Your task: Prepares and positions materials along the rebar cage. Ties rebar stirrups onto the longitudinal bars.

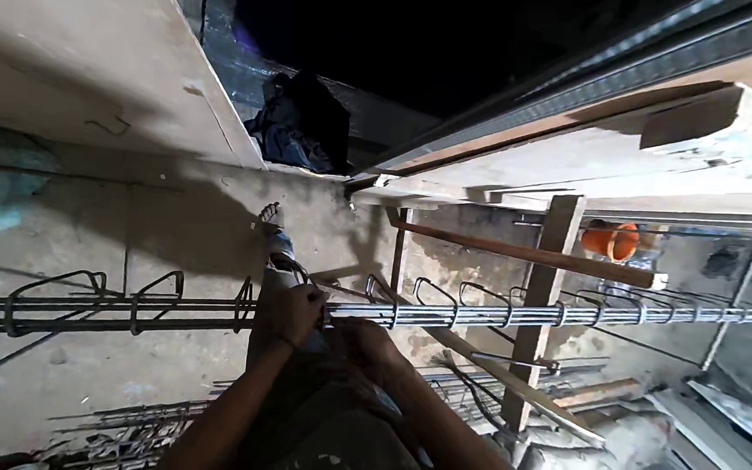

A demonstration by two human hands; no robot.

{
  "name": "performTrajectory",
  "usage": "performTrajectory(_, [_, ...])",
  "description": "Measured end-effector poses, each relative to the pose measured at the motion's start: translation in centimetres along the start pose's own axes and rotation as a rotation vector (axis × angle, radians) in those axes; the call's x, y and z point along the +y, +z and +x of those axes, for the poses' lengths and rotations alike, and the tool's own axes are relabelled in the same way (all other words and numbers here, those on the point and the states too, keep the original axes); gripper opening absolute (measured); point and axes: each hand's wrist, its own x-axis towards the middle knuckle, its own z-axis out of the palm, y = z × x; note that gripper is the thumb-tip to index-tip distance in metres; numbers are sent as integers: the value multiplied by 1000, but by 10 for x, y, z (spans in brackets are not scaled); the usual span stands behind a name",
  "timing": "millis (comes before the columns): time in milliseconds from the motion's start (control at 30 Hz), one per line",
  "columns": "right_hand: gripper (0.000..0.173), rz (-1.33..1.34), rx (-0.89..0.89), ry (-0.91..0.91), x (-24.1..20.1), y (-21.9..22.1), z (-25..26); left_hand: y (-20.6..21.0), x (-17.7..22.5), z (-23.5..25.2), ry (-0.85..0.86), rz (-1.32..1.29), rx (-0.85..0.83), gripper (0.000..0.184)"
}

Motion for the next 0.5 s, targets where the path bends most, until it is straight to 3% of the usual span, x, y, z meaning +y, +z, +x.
performTrajectory(133, [29, -909, 85, -177, -12, 6, -2, 1, 2, 4, -8, 7, 12, 37])
performTrajectory(200, [38, -1101, 153, -120, -20, 29, -7, 1, 1, 3, -9, -3, -1, 35])
performTrajectory(333, [40, -1096, 236, 7, -25, 56, -1, -2, 1, 0, -10, 3, -20, 35])
performTrajectory(433, [35, -1039, 321, -40, -10, 54, 8, -3, 2, 1, 17, 5, 0, 34])
performTrajectory(500, [31, -820, 345, -103, 5, 44, 19, 0, 1, 0, 28, -3, 23, 34])
